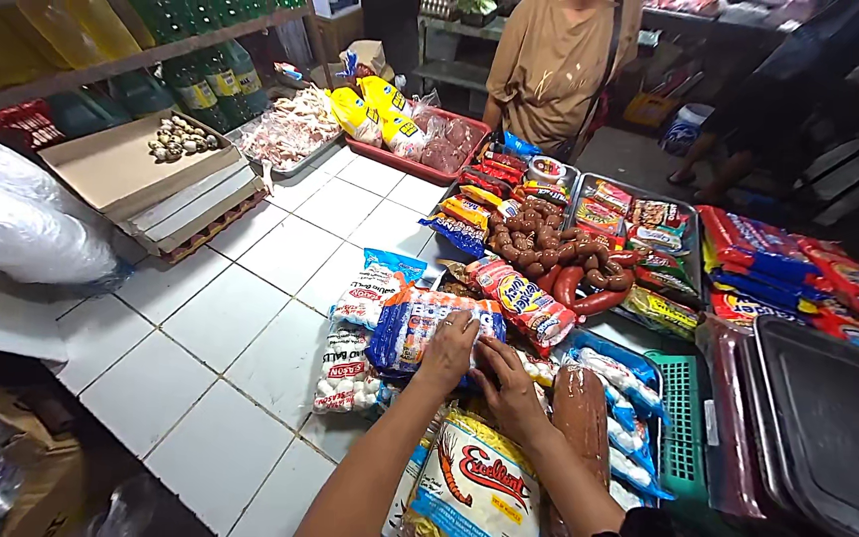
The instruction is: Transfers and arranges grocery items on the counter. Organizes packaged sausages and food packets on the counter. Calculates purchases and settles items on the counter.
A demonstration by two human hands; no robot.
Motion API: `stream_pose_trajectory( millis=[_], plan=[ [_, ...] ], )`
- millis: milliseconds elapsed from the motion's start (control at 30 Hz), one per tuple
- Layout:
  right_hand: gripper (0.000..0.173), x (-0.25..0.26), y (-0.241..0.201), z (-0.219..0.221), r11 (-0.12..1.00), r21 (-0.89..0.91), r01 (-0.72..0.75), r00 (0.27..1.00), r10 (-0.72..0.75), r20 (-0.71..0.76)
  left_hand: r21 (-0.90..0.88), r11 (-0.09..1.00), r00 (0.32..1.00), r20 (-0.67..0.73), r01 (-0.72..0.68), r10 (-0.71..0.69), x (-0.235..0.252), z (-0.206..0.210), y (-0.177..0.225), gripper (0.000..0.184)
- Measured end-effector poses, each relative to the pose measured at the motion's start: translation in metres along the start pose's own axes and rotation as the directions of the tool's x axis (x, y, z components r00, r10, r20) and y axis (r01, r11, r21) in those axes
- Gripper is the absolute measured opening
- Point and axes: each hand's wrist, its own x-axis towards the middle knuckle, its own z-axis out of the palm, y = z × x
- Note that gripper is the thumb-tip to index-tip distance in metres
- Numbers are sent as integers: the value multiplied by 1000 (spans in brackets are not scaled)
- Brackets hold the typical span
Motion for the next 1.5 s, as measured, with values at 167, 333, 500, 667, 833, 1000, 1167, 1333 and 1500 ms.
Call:
stream_pose_trajectory(
  millis=[167, 333, 500, 667, 833, 1000, 1167, 1333, 1500],
  plan=[
    [41, 0, 1, -2, 1000, 2, 0, 1000, 0, 7, 134, 991, 997, -76, 0, 10, -39, -17, 4, 27],
    [41, 0, -2, 0, 999, 5, -33, 999, 33, 22, 67, 986, 987, -58, 155, -151, -27, -33, -35, 31],
    [39, -1, -2, -2, 999, 8, -38, 999, 38, 28, 111, 988, 987, -125, 110, -96, -60, -26, -14, 35],
    [36, 0, -3, 1, 999, 10, -35, 999, 35, 19, 114, 993, 996, -87, -11, 21, -44, -26, -15, 33],
    [36, 1, -4, -1, 998, 13, -69, 997, 69, 37, 51, 997, 996, -71, 52, -48, -12, -19, -22, 20],
    [35, 1, -2, 1, 998, 26, -53, 999, 52, 15, -19, 996, 994, -69, -90, 88, -44, -14, 1, 26],
    [35, 0, -6, 2, 997, 24, -78, 997, 78, 26, 12, 1000, 998, 69, -18, 17, 10, -19, -20, 27],
    [35, -2, -6, 2, 995, 38, -91, 996, 90, 29, -43, 999, 993, 115, -21, 26, -11, -19, -10, 28],
    [41, 2, -10, 4, 995, 15, -101, 994, 100, 38, -70, 988, 991, -1, -136, 136, -36, -11, 2, 33]
  ],
)
